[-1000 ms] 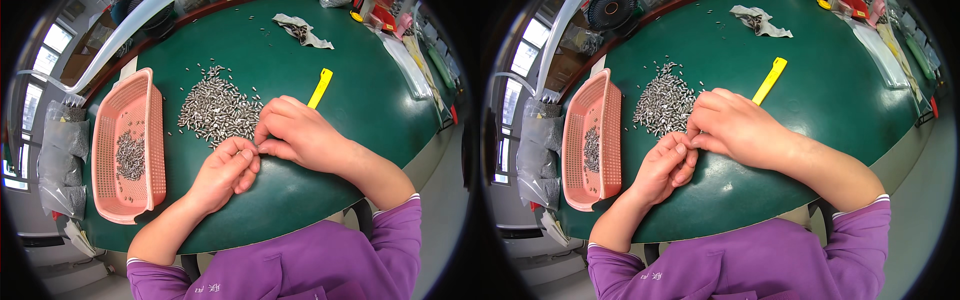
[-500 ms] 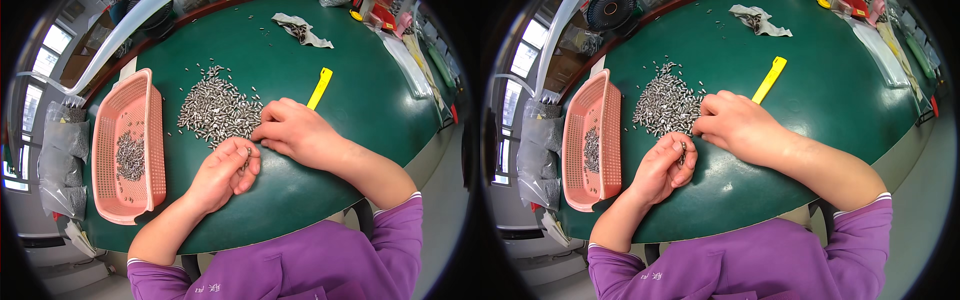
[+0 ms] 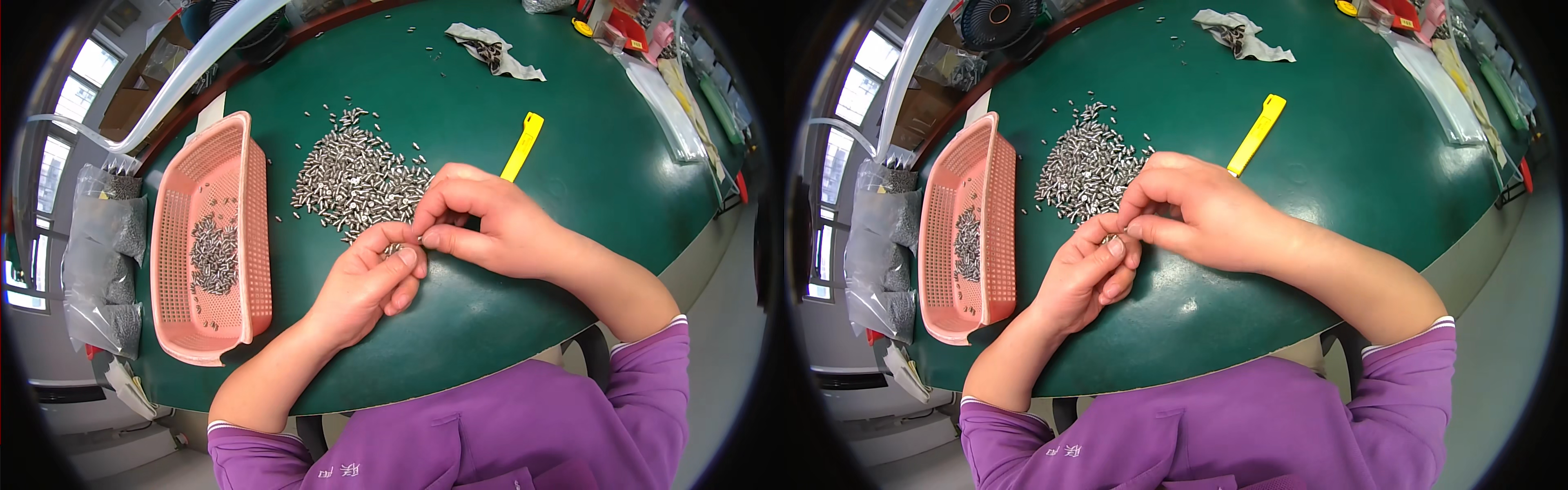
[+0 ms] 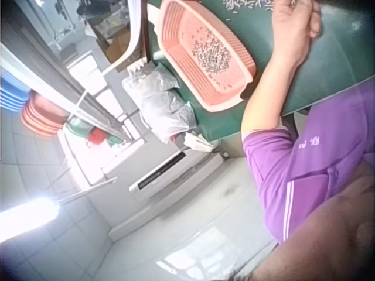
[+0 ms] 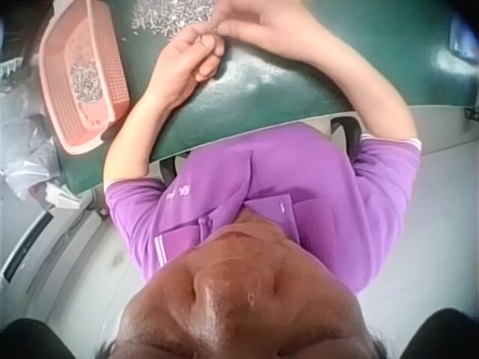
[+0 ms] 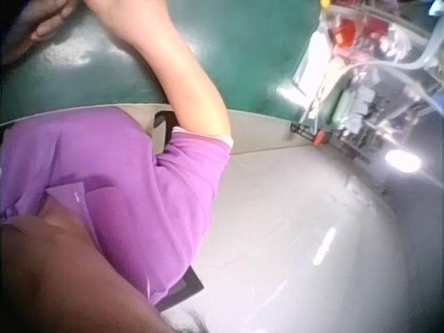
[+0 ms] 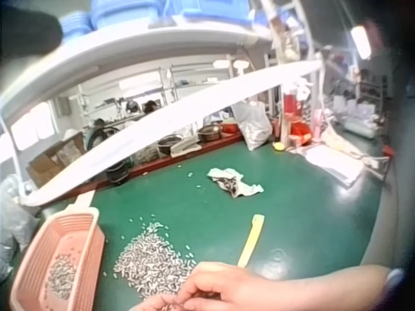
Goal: Sorting and inspecting small metal hardware components on a workbench.
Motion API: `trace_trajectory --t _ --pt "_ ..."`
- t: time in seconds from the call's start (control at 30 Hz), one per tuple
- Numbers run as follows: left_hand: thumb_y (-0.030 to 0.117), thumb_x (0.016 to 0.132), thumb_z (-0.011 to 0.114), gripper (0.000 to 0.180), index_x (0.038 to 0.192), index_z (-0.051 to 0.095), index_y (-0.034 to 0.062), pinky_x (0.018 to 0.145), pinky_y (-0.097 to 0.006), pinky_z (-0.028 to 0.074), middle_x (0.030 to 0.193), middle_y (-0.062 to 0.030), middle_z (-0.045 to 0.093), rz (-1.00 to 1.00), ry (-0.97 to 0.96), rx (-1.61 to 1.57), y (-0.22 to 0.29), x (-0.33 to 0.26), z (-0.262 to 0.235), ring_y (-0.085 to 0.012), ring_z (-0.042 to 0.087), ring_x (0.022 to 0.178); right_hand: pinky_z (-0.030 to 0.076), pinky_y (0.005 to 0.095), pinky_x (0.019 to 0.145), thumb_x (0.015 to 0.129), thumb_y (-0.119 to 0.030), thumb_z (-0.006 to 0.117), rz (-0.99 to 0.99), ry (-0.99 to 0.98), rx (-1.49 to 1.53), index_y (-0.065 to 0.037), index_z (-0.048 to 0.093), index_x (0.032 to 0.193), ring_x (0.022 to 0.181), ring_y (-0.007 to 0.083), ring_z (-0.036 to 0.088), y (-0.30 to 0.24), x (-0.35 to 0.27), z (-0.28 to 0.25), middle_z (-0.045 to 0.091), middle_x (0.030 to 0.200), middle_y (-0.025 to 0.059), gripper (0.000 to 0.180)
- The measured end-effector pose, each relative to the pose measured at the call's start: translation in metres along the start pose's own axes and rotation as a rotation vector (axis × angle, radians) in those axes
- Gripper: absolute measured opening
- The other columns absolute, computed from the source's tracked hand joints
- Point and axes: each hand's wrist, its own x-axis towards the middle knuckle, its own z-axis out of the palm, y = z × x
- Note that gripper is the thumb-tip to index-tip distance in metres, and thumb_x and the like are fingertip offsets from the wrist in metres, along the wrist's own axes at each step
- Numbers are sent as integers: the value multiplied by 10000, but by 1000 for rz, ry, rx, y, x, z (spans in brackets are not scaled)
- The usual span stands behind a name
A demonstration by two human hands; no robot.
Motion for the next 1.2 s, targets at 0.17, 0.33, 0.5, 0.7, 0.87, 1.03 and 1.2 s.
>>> trace_trajectory --t 0.17,0.33,0.5,0.7,0.87,1.03,1.2 --pt "111 977 496 104 1070 515 67 488 -188 347 856 -49 564 0 3 37 -3 -1 -2 -69 456 583 471 249 687 835 -69 675 37 -67 201 -74 660 925 802 118 560 -2 -1 3 562 914 25 92" --pt "175 1002 451 133 1039 517 66 477 -193 341 839 -51 561 40 -54 -29 -3 2 -5 -80 458 570 476 271 690 824 -36 652 53 23 115 -69 651 925 818 144 578 1 2 -4 577 905 32 107" --pt "211 1015 400 189 1030 514 60 473 -204 339 830 -58 555 39 -50 -40 -2 1 -5 -96 463 568 478 362 751 790 -75 661 -65 164 -338 -83 636 902 865 250 575 9 1 -7 584 888 53 115" --pt "228 1011 354 246 1042 497 30 468 -228 331 834 -104 548 32 22 -8 1 0 1 -113 406 528 472 368 751 765 -71 675 -34 130 -455 -98 643 874 874 248 558 13 -1 -7 563 866 47 117" --pt "241 1010 367 252 1056 497 29 469 -228 327 840 -100 546 37 37 16 1 0 1 -110 403 532 469 378 751 745 -87 682 -23 64 -452 -116 639 852 865 258 542 13 -2 -7 544 857 48 120" --pt "276 1008 411 253 1049 502 44 470 -220 321 834 -90 547 26 21 28 -1 1 0 -97 404 534 461 355 745 734 -77 700 -98 75 -489 -114 655 859 854 228 542 11 -1 -5 535 854 35 138" --pt "262 1008 415 233 1040 503 48 463 -216 318 834 -80 550 22 17 23 -1 1 0 -89 402 530 458 356 745 732 -89 698 -125 39 -521 -114 637 847 851 230 538 11 -1 -7 530 859 35 132"
